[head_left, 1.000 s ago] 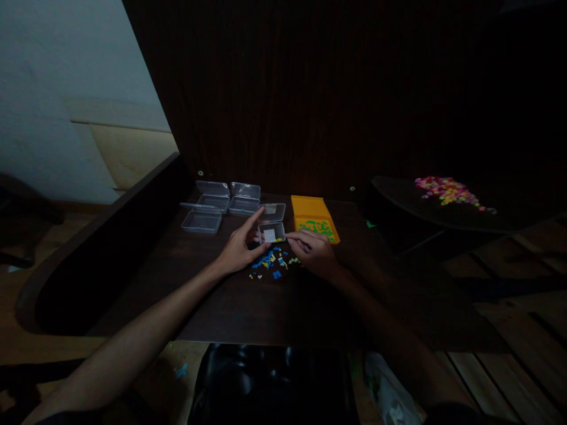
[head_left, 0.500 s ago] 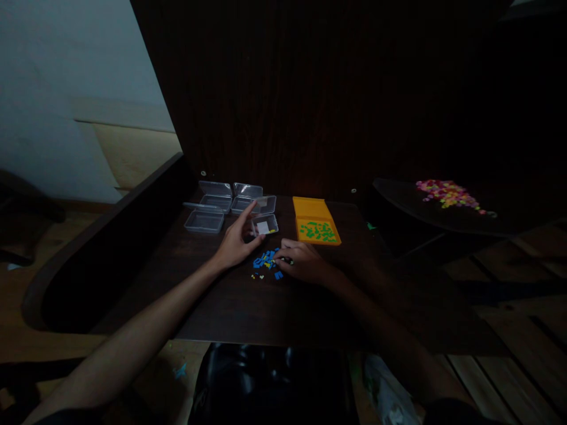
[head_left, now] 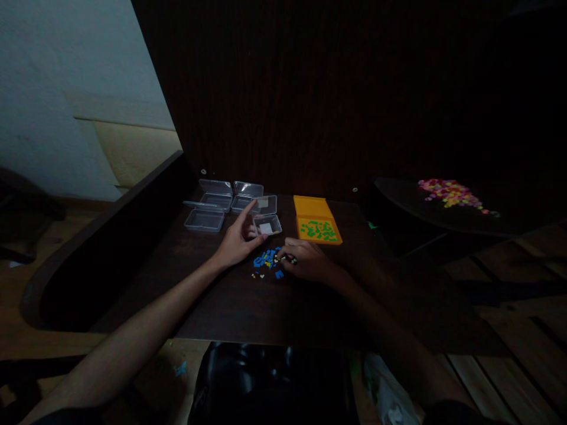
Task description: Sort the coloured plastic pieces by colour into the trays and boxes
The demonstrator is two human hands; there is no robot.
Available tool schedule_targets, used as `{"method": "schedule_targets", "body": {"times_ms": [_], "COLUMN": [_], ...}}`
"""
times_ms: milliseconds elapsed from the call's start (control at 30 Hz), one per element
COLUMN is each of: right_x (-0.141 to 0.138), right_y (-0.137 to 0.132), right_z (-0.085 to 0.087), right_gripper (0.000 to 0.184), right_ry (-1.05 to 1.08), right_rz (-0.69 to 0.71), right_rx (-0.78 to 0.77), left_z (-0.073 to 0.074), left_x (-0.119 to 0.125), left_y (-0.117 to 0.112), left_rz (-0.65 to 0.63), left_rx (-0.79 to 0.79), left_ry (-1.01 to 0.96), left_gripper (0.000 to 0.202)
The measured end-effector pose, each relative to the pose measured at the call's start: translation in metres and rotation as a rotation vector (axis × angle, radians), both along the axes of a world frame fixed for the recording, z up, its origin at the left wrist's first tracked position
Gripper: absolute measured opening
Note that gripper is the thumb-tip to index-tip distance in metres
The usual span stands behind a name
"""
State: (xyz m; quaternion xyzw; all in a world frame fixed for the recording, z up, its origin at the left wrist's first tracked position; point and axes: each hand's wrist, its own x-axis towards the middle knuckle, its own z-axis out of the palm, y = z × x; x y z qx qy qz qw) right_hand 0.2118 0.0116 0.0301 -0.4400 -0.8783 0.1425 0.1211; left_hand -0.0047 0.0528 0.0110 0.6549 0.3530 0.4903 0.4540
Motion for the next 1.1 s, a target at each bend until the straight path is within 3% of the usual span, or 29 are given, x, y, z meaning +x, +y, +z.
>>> {"method": "schedule_targets", "body": {"times_ms": [733,1100], "right_x": [0.0022,0.0054], "right_y": [0.002,0.0021], "right_z": [-0.0004,-0.0001], "right_gripper": [0.009,0.01], "right_ry": [-0.011,0.038], "right_rz": [-0.023,0.051], "right_rx": [-0.061,-0.06], "left_z": [0.0034,0.0019], "left_x": [0.0024,0.0017], "left_y": [-0.0056,-0.0048], "left_rz": [-0.072,-0.086], "left_rx": [-0.076,-0.088], "left_ry": [-0.034,-0.038], "left_gripper": [0.093,0.092]}}
